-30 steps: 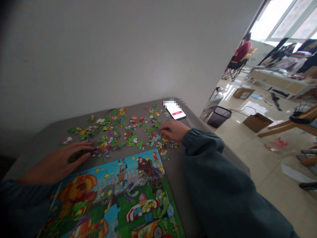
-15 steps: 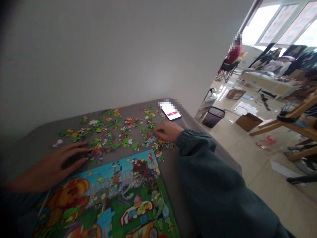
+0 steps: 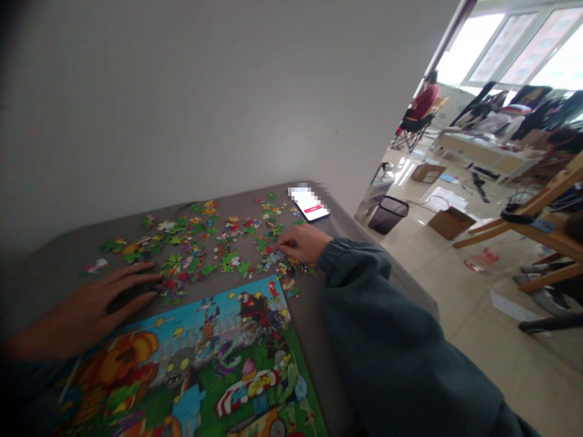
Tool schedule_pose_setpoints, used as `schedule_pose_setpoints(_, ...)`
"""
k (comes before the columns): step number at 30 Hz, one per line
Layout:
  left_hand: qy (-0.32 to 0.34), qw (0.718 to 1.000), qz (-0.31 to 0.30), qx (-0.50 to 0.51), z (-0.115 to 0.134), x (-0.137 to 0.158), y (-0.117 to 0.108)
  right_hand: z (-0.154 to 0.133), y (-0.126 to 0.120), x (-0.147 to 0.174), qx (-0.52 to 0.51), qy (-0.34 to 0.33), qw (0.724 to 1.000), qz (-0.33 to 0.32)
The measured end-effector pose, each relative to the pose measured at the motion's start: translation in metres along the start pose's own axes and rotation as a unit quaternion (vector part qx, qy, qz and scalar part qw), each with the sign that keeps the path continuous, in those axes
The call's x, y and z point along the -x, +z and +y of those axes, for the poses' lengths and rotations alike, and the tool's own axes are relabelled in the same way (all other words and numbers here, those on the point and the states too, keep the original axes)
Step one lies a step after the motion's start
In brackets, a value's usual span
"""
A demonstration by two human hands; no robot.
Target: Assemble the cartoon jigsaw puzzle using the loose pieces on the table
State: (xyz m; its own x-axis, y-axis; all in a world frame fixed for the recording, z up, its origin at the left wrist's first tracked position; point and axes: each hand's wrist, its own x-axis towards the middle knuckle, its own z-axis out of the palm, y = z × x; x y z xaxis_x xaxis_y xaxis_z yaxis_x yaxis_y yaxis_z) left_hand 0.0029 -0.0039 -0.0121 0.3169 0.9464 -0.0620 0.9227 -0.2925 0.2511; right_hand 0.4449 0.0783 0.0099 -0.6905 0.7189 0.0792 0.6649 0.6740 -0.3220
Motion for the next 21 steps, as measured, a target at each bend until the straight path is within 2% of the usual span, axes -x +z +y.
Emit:
schedule_pose_setpoints(15,0.002,1.0,0.001,0.003,-0.002,0.0,0.0,0.0,0.0,0.002,-0.025,-0.012,1.0,-0.003)
schedule_pose_setpoints(17,0.006,1.0,0.003,0.003,-0.005,-0.001,0.001,0.005,-0.001,0.004,-0.02,0.004,0.998,0.051)
schedule_pose_setpoints(21,0.008,1.0,0.008,-0.007,-0.011,-0.002,0.005,0.026,-0.005,0.006,-0.018,0.07,0.965,0.25)
